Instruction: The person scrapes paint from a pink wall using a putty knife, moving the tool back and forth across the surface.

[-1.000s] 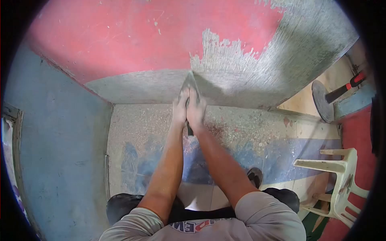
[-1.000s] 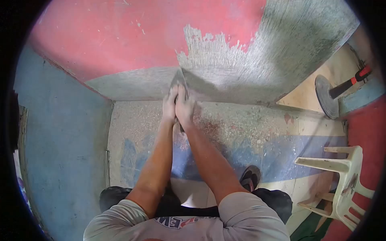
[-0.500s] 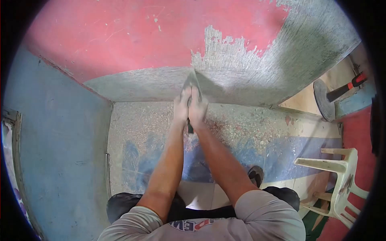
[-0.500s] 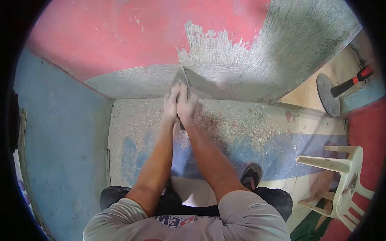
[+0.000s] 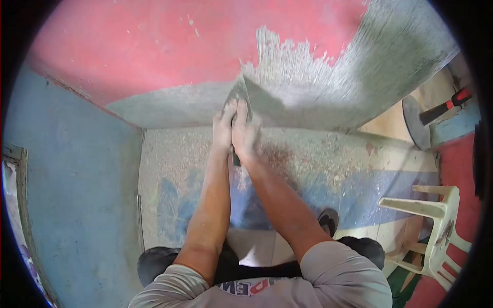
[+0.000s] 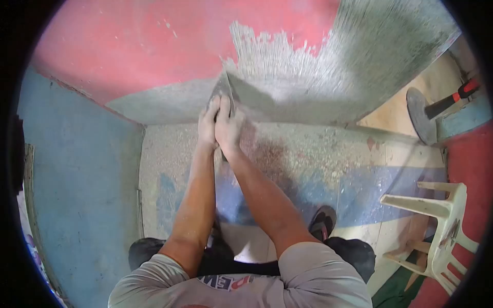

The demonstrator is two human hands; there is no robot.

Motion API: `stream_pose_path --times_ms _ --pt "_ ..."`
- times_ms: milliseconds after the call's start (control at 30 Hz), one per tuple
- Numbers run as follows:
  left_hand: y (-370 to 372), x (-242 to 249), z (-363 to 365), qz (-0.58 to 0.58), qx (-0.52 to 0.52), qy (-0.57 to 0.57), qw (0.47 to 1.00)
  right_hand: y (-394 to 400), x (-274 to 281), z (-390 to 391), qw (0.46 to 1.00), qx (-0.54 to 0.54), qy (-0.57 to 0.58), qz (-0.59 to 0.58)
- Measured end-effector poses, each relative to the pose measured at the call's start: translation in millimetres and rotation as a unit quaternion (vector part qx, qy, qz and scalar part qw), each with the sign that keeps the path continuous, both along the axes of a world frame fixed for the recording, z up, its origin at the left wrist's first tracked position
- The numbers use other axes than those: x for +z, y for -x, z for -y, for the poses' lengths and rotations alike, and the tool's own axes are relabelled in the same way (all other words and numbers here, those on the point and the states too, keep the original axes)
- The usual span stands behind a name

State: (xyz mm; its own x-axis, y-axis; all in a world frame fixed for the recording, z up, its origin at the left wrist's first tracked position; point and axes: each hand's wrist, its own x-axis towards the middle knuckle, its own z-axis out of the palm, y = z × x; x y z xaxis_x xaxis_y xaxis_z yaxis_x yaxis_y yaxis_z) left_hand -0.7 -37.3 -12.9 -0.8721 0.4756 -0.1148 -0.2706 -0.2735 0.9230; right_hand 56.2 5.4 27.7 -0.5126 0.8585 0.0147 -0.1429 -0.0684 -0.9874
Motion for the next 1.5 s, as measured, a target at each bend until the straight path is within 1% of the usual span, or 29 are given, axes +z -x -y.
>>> stream_pose_path --times_ms 33,67,167,200,300,333,367,433,467,500,600,700,733,800,833,867,933,967,1000,1033,1100,1133,1200,1233,1333,1367,1433,1467,1500 --pt "-2.4 7.3 3.3 0.027 -0.003 -0.017 0.999 0.3 4.5 2.3 0.999 -0.003 0.02 0.037" --pt "-5.7 13.0 2.0 0.013 0.007 0.014 1.0 9.0 -14.7 1.4 0.999 -0.009 0.009 -0.047" --pt "2.8 -25.8 3.9 -0.08 0.026 0.057 0.995 11.3 -53.6 -5.9 0.994 0.018 -0.108 -0.029" --pt "0.4 -38.8 4.8 -0.047 0.009 0.035 0.998 8.0 -57.9 -1.0 0.996 0.004 -0.073 -0.048" --pt "-12.8 -10.8 -2.0 -0.071 0.039 0.049 0.996 11.8 -57.4 -3.8 0.995 -0.011 -0.066 -0.074" --pt "-1.5 -2.2 -2.1 -0.085 0.021 0.037 0.995 13.9 -37.4 -6.5 0.991 -0.006 -0.114 -0.072" --pt "5.5 2.1 -4.5 -0.049 0.014 0.021 0.998 13.8 -20.9 -9.4 0.996 0.011 -0.074 -0.058" --pt "4.8 29.6 -0.9 0.026 0.008 -0.008 1.0 8.7 12.1 -6.7 0.998 0.049 0.012 -0.027" --pt "4.0 33.8 1.0 -0.004 -0.034 -0.038 0.999 7.1 13.1 -6.3 0.997 0.064 0.049 -0.017" --pt "1.8 27.3 2.5 -0.016 -0.02 -0.017 1.0 6.4 4.2 -4.9 0.998 0.05 0.005 -0.027" --pt "1.7 -29.2 5.2 -0.066 0.006 0.042 0.997 11.0 -52.3 0.0 0.991 -0.015 -0.113 -0.076" --pt "-8.9 -12.4 -2.1 -0.069 0.03 0.059 0.995 9.2 -52.7 -6.8 0.998 0.018 -0.045 -0.047" --pt "-5.8 4.0 -7.7 -0.07 0.048 -0.001 0.996 12.7 -31.2 -8.8 0.994 0.017 -0.059 -0.087" --pt "1.2 43.5 -9.3 -0.023 0.006 -0.041 0.999 7.2 20.7 -16.1 0.997 0.052 -0.04 -0.034" --pt "4.6 53.2 -8.1 -0.006 -0.011 -0.066 0.998 8.6 33.4 -18.5 0.997 0.073 -0.035 -0.014" --pt "3.8 52.4 -5.6 -0.015 -0.006 -0.049 0.999 13.5 32.2 -15.4 0.996 0.057 -0.022 -0.065" --pt "-0.4 48.2 -3.8 -0.041 0.001 -0.024 0.999 12.4 7.6 -11.7 0.992 0.035 -0.103 -0.068" --pt "-2.5 28.3 -4.0 -0.051 0.017 -0.011 0.999 10.6 -7.8 -11.7 0.986 0.021 -0.148 -0.072" --pt "-3.8 -5.9 -4.2 -0.061 0.034 0.002 0.998 5.1 -21.7 -7.2 0.994 0.032 -0.074 -0.081" --pt "-4.1 -23.4 -5.2 -0.069 0.051 0.018 0.996 3.6 -35.8 -7.5 0.995 0.027 -0.058 -0.079" --pt "-9.9 -11.7 -10.7 -0.095 0.067 0.028 0.993 4.7 -56.4 -6.8 0.997 0.021 -0.017 -0.071" --pt "-13.3 -2.8 -10.6 -0.105 0.075 0.038 0.991 7.9 -37.6 -14.6 0.994 0.02 -0.069 -0.087" --pt "-7.9 49.1 -10.0 -0.041 0.031 0.0 0.999 7.0 16.9 -25.8 0.994 0.076 -0.075 -0.036" --pt "-3.4 64.0 -10.5 -0.009 0.01 -0.023 1.0 4.9 33.3 -27.3 0.991 0.105 -0.081 -0.012" --pt "4.2 63.0 -7.3 -0.016 -0.014 -0.047 0.999 3.1 53.1 -19.7 0.996 0.08 -0.043 0.011" --pt "2.5 52.9 -8.3 -0.041 0.007 -0.035 0.999 5.7 36.3 -16.6 0.996 0.054 -0.064 -0.021" --pt "-4.6 3.5 -7.4 -0.089 0.049 -0.011 0.995 10.0 -26.1 -8.3 0.991 0.002 -0.104 -0.086" --pt "-6.6 -14.0 -6.5 -0.074 0.044 -0.007 0.996 7.2 -35.8 -6.0 0.993 0.002 -0.072 -0.091" --pt "-12.2 -15.9 -4.7 -0.059 0.039 -0.001 0.997 2.4 -34.7 -2.1 0.995 0.003 -0.039 -0.094"
